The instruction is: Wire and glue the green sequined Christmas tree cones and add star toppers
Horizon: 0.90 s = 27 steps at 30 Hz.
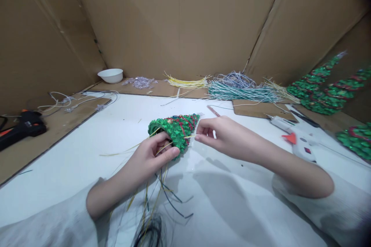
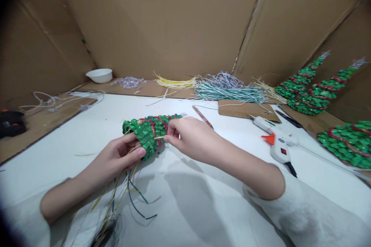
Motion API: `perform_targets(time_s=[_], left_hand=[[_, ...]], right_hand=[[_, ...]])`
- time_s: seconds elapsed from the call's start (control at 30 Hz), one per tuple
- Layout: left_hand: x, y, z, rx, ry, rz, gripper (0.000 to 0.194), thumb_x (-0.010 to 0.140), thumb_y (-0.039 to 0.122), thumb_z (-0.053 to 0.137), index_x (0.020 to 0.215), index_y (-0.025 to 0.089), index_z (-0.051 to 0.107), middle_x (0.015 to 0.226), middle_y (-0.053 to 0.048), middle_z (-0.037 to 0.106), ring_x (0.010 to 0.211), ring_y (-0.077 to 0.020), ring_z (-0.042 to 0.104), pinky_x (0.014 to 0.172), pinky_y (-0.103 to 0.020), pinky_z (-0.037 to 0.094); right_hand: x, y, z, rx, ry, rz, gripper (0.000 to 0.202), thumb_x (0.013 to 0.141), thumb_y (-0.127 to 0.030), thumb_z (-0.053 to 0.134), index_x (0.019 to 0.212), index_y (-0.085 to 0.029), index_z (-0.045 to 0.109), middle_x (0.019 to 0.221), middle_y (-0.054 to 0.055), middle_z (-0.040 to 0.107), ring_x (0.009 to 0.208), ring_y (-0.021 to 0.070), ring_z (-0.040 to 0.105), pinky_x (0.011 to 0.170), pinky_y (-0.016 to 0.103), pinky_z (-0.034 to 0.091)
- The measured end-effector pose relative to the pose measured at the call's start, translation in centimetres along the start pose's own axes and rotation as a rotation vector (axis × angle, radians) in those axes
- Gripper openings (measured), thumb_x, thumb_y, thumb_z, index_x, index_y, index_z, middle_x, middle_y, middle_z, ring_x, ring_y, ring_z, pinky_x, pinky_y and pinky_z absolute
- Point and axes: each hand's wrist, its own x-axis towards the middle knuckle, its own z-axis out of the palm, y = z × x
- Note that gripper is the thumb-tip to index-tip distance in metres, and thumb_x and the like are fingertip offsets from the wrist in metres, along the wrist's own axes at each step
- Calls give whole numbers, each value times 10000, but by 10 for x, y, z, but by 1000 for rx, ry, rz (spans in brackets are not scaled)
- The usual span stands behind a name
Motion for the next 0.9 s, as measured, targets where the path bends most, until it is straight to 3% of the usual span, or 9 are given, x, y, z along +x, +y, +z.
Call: perform_targets(time_s=[0.27,0.57,0.77,0.9], left_hand=[[1,1,1,-63,-11,24,276,831,362,575,1005,148,561,712,24,455,618,-92,368,542,-221,289],[4,1,2,-110,-7,23,350,811,358,599,1082,138,577,795,-16,549,710,-125,463,617,-230,363],[3,1,1,-97,-7,11,315,816,377,591,1031,147,576,704,27,470,609,-94,384,548,-217,306],[2,0,0,-86,-13,3,297,824,387,579,1007,153,567,686,36,429,590,-92,353,525,-223,270]], right_hand=[[3,1,3,49,38,-98,188,866,-245,514,695,-173,547,642,-36,571,574,86,469,548,240,317],[4,1,17,-106,147,-290,165,877,-186,502,728,-145,561,713,34,582,704,142,511,614,251,359],[3,2,9,-95,61,-205,108,850,-245,567,808,-160,620,797,39,639,757,161,563,672,282,393],[2,3,5,-44,78,-143,90,835,-248,581,793,-181,625,778,8,651,736,152,569,644,273,393]])
